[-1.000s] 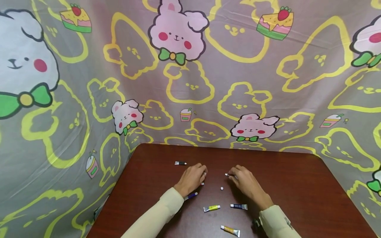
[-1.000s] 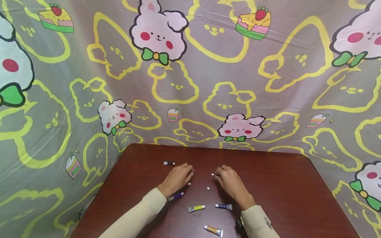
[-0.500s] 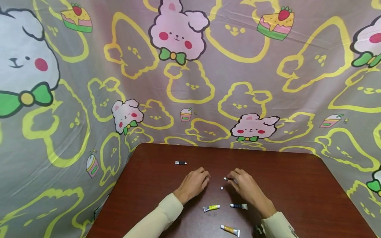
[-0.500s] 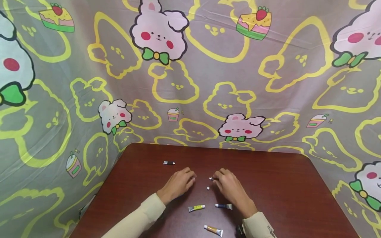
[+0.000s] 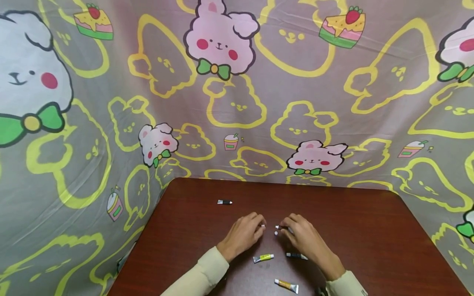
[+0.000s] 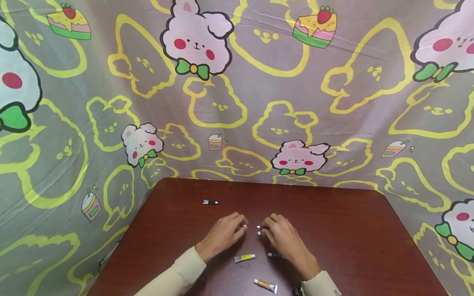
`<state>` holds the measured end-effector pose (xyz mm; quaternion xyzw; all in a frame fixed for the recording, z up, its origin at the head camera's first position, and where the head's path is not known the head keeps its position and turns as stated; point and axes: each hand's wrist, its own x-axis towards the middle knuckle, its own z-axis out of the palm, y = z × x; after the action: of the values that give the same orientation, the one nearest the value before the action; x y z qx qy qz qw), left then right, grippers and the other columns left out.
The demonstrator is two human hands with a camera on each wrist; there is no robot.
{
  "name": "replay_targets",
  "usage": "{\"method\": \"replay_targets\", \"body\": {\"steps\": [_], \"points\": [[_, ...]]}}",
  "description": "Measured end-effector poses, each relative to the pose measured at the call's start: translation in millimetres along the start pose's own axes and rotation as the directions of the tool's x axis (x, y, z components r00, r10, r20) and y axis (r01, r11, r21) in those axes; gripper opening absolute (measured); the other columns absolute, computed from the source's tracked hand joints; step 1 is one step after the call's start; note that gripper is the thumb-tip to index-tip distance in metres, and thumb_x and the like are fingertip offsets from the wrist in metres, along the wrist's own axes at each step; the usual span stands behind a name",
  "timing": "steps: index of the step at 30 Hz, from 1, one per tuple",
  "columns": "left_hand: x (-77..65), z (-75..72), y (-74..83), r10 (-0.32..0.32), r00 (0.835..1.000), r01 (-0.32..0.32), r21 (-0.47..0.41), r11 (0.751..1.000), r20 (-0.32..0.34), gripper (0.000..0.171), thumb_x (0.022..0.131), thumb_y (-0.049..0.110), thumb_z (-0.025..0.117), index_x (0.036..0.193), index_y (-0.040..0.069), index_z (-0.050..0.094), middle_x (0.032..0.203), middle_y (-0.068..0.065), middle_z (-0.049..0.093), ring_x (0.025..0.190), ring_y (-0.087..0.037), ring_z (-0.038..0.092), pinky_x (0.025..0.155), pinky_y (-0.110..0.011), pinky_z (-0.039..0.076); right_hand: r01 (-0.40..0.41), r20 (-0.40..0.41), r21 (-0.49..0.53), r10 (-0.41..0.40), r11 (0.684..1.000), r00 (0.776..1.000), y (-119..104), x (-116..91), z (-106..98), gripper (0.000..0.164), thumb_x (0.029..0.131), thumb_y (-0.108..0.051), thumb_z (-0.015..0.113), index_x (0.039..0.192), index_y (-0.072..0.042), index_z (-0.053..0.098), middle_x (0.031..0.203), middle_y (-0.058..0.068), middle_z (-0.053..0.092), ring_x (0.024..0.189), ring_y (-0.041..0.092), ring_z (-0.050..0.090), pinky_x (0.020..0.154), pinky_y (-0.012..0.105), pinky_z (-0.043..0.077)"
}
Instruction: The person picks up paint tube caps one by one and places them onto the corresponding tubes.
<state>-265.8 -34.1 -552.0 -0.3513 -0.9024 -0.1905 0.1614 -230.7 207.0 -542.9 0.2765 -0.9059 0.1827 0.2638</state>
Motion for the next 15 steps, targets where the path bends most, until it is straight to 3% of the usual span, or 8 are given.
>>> {"method": "replay_targets", "body": {"steps": [7, 15], "points": [[-4.2, -1.6, 5.8, -0.017, 0.998, 0.020, -0.051, 0.999, 0.054, 0.006, 0.102, 0.020, 0.076, 0.107, 0.019, 0.075, 0.095, 0.007, 0.075, 0.082, -0.004, 0.068, 0.071, -0.026, 0.056, 0.034, -0.019, -0.011, -0.034, 0.999, 0.999, -6.1, -4.6, -0.3, 0.026, 0.080, -0.007, 0.095, 0.094, -0.016, 0.075, 0.092, -0.007, 0.066, 0.081, 0.013, 0.062, 0.070, 0.034, 0.054], [-8.0, -1.3, 10.5, 0.021, 0.999, -0.018, -0.064, 0.998, 0.047, 0.008, 0.099, 0.019, 0.079, 0.106, 0.018, 0.076, 0.095, 0.007, 0.076, 0.082, 0.000, 0.068, 0.072, -0.021, 0.055, 0.045, -0.018, -0.012, -0.045, 0.999, 0.999, -14.2, -8.5, -0.1, 0.025, 0.080, -0.008, 0.095, 0.094, -0.017, 0.076, 0.093, -0.008, 0.066, 0.081, 0.012, 0.061, 0.068, 0.032, 0.053]]}}
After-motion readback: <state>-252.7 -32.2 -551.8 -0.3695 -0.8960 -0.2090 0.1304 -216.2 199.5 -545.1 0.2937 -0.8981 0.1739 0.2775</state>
